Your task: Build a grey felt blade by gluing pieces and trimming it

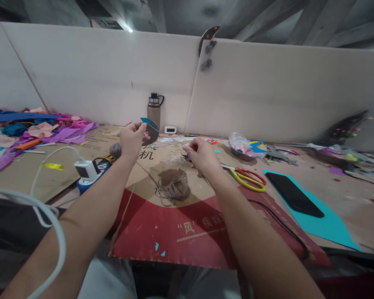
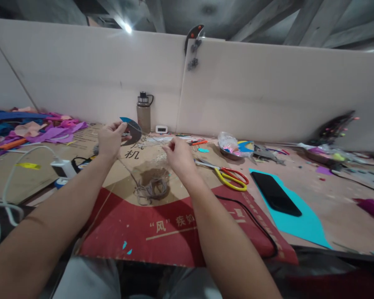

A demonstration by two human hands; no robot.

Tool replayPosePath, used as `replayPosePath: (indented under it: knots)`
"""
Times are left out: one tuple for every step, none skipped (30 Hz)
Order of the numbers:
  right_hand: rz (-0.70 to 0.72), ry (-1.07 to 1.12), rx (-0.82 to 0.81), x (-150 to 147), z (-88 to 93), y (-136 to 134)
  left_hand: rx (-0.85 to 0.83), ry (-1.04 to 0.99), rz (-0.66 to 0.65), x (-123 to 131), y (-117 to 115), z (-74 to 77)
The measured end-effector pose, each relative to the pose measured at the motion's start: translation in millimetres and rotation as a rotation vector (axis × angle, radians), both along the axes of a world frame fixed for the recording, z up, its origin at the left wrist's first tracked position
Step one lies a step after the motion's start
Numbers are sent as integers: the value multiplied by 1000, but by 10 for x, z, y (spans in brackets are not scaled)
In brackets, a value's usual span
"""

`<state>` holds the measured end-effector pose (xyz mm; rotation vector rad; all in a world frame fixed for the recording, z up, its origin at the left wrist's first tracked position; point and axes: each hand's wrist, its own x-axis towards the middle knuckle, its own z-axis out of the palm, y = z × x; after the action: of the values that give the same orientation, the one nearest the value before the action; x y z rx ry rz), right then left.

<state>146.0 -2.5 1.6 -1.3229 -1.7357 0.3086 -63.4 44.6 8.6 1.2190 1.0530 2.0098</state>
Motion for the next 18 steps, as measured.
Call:
replayPosePath:
  knots:
    - [-2, 19, 22, 17, -8, 34, -9, 30, -5, 28, -24, 1]
    - [9, 43, 34, 34, -8, 54, -17, 48, -17, 54, -46, 2]
    - [25, 64, 37, 51, -1, 62, -20, 57, -35, 77, -65, 1]
    - [39, 77, 31, 67, 8, 64, -20, 59, -58, 95, -77, 0]
    - [51, 81, 21, 84, 19, 61, -17, 57, -80, 108, -83, -3]
    - [57, 75, 11, 101, 28, 58, -11, 50, -96, 115, -82, -6]
    - [52, 61, 1, 121, 37, 57, -6, 40, -106, 115, -74, -10]
    - [36, 43, -7, 142, 44, 59, 1, 30, -108, 110, -61, -15]
    - [12, 26, -12, 166, 49, 65, 8, 18, -102, 99, -43, -19]
    - [-16, 15, -17, 190, 53, 75, 14, 8, -89, 86, -24, -23]
    - [-42, 6, -23, 215, 57, 89, 12, 4, -75, 71, -5, -26]
    - [-66, 3, -28, 239, 60, 105, 1, 2, -60, 56, 12, -26]
    - [-90, 5, -30, 260, 63, 121, -16, -2, -43, 42, 26, -25]
    - [-115, 12, -25, 278, 68, 136, -39, -11, -27, 32, 36, -23]
    - [-143, 21, -11, 292, 75, 146, -66, -26, -15, 24, 41, -18]
    - [-180, 37, 12, 302, 83, 151, -92, -47, -10, 19, 43, -13]
    - [-217, 62, 44, 310, 94, 150, -114, -76, -13, 16, 40, -8]
    - [-243, 96, 78, 316, 107, 142, -132, -111, -30, 14, 36, -4]
